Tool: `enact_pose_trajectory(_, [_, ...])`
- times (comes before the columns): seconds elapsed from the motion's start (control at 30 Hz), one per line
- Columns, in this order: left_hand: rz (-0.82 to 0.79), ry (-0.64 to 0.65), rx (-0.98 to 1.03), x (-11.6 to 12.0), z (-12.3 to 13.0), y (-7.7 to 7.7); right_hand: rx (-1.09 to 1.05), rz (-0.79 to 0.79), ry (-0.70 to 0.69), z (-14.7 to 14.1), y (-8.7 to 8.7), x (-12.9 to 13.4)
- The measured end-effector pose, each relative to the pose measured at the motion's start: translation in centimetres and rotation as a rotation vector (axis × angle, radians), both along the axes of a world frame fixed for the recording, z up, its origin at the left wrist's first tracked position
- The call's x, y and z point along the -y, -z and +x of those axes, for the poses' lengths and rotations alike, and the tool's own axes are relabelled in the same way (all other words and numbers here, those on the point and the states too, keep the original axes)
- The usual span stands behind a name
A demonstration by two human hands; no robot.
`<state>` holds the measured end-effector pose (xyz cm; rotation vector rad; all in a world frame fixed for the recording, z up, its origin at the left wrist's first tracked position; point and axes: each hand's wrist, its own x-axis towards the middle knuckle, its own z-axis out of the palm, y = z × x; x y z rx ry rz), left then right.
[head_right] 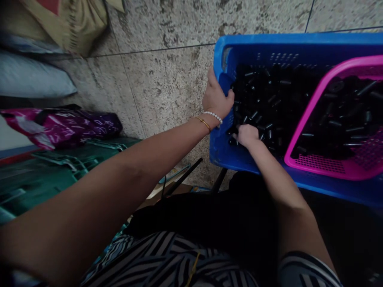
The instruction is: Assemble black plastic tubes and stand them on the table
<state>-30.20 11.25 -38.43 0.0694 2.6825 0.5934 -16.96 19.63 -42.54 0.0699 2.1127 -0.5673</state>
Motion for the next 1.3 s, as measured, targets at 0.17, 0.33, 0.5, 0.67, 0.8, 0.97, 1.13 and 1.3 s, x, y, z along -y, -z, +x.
enact_pose_trajectory(0.17, [0.006, -0.017, 0.028, -0.1, -0.2, -0.2, -0.84, 0.343, 0.545, 7.9, -4.1, -10.2])
enact_pose_trajectory(0.33, [0.035, -0.031, 0.03, -0.1, -0.3, 0.0, -1.118, 0.501, 0.481, 10.0, -4.3, -14.1])
enact_pose_trajectory(0.5, [0.029, -0.048, 0.061, -0.2, -0.3, -0.3, -0.357, -0.012, 0.178, 3.5, 0.3, -1.4])
enact_pose_trajectory(0.67, [0.03, -0.041, 0.038, -0.1, -0.2, -0.3, -0.073, -0.045, 0.128, 0.8, 6.7, 6.0])
enact_pose_trajectory(0.8, [0.028, -0.02, 0.033, -0.1, -0.2, -0.2, -0.021, -0.144, 0.143, 0.7, 8.8, 4.1])
enact_pose_trajectory(0.97, [0.003, -0.003, 0.013, -0.2, -0.2, -0.1, -0.115, -0.354, 0.279, 2.3, 6.9, -2.3])
enact_pose_trajectory(1.13, [0.014, -0.004, 0.067, -0.2, -0.3, -0.3, -0.2, -0.355, 0.417, 5.2, 3.9, -6.9])
enact_pose_trajectory(1.3, [-0.002, -0.017, 0.073, -0.1, -0.3, -0.2, -0.061, -0.174, 0.272, 2.5, 5.4, -1.0])
